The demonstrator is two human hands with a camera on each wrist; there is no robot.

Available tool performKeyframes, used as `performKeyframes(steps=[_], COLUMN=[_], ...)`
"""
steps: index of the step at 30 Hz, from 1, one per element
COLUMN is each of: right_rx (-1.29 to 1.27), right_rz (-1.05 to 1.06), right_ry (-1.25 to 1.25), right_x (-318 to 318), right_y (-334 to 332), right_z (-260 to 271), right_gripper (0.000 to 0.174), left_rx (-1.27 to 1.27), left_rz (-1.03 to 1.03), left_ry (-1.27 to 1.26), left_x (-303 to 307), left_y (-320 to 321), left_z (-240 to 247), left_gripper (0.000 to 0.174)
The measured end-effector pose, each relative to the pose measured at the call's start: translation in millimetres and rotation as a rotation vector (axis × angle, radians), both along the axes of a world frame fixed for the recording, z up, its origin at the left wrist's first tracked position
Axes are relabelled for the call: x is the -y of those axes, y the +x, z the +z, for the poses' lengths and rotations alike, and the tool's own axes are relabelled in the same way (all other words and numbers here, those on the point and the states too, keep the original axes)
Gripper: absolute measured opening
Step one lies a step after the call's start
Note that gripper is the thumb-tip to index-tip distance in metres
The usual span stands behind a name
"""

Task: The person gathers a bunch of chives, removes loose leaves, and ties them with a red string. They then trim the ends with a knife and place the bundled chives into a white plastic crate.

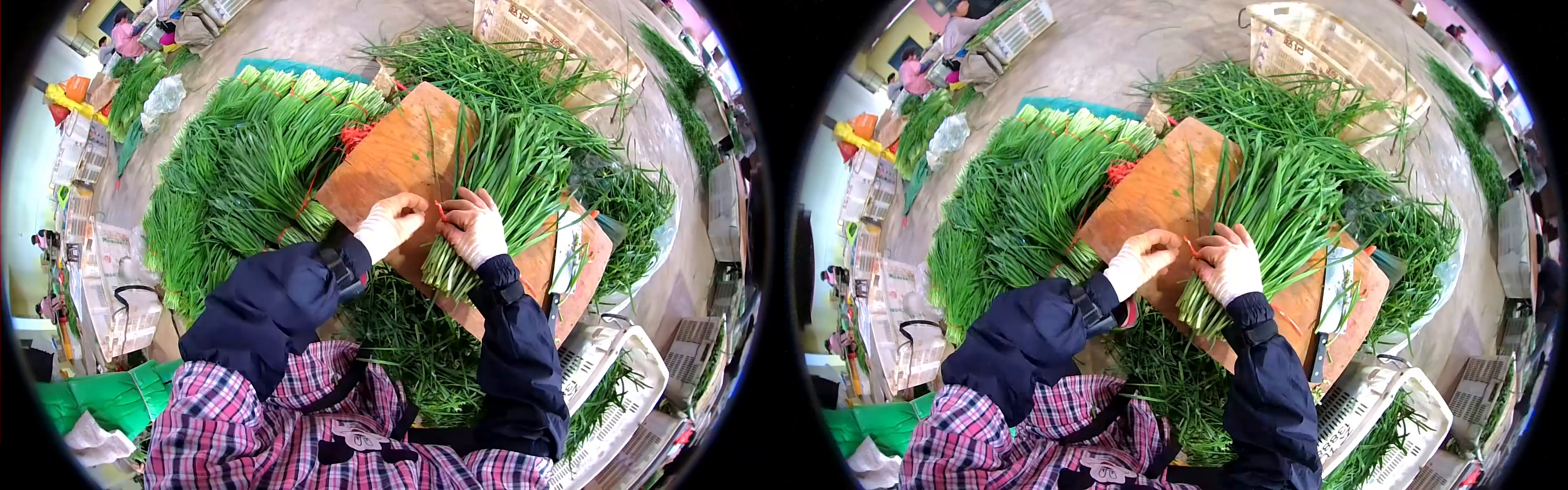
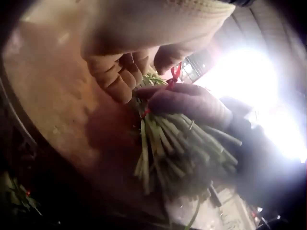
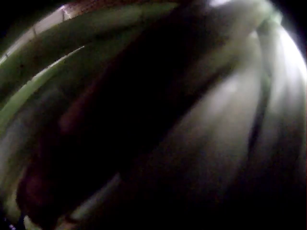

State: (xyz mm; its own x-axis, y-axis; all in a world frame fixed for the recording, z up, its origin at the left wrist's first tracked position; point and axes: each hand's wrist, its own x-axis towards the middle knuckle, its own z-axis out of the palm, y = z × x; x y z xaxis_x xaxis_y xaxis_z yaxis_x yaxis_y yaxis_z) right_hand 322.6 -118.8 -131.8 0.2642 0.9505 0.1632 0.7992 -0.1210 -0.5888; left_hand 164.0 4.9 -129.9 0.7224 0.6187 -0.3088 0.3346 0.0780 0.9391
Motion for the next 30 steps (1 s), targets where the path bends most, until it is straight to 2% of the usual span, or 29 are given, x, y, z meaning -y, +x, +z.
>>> performKeyframes(steps=[3, 4, 7, 8, 11, 15, 18, 20, 23, 25, 27, 30], right_rx=[-0.004, 0.0, 0.008, 0.01, 0.0, 0.003, 0.016, 0.025, 0.043, -0.006, -0.095, -0.226], right_rz=[-0.009, -0.007, -0.001, 0.001, 0.001, 0.012, 0.012, 0.006, 0.038, 0.101, 0.057, -0.189], right_ry=[-0.008, -0.009, -0.001, 0.001, 0.015, 0.015, 0.031, 0.04, 0.095, 0.133, 0.166, 0.284], right_x=[1.2, 1.3, -0.4, 0.2, 1.1, 2.0, 1.2, 0.8, -1.2, 1.3, 17.9, 60.3], right_y=[-1.2, -1.1, -0.3, 0.0, 0.0, 0.2, 0.3, 0.6, 8.2, 20.5, 32.2, 43.4], right_z=[-1.0, -1.3, -2.0, -2.9, -7.1, -3.3, -4.0, -5.9, -4.0, 18.5, 51.0, 94.7], right_gripper=[0.014, 0.014, 0.014, 0.014, 0.015, 0.013, 0.011, 0.01, 0.023, 0.031, 0.03, 0.026], left_rx=[0.01, -0.064, 0.081, 0.086, 0.162, 0.079, -0.021, 0.043, 0.067, 0.223, 0.153, 0.079], left_rz=[-0.042, -0.063, -0.037, -0.082, -0.139, -0.146, -0.107, -0.069, -0.042, -0.04, -0.012, -0.003], left_ry=[0.243, 0.314, 0.158, 0.157, 0.072, 0.031, 0.157, 0.027, -0.219, -0.181, -0.229, -0.256], left_x=[15.0, 18.3, 12.9, 10.1, 5.7, 7.6, 8.0, 9.4, 16.0, 18.6, 18.4, 23.6], left_y=[5.5, 8.3, 12.4, 10.0, 9.6, 14.5, 16.5, 18.2, 26.3, 35.3, 38.8, 39.6], left_z=[12.1, 22.6, 9.7, 5.9, 8.6, 11.1, 13.8, 14.4, 22.5, 16.0, 16.0, 19.7], left_gripper=[0.019, 0.017, 0.023, 0.034, 0.036, 0.018, 0.007, 0.007, 0.006, 0.006, 0.006, 0.007])
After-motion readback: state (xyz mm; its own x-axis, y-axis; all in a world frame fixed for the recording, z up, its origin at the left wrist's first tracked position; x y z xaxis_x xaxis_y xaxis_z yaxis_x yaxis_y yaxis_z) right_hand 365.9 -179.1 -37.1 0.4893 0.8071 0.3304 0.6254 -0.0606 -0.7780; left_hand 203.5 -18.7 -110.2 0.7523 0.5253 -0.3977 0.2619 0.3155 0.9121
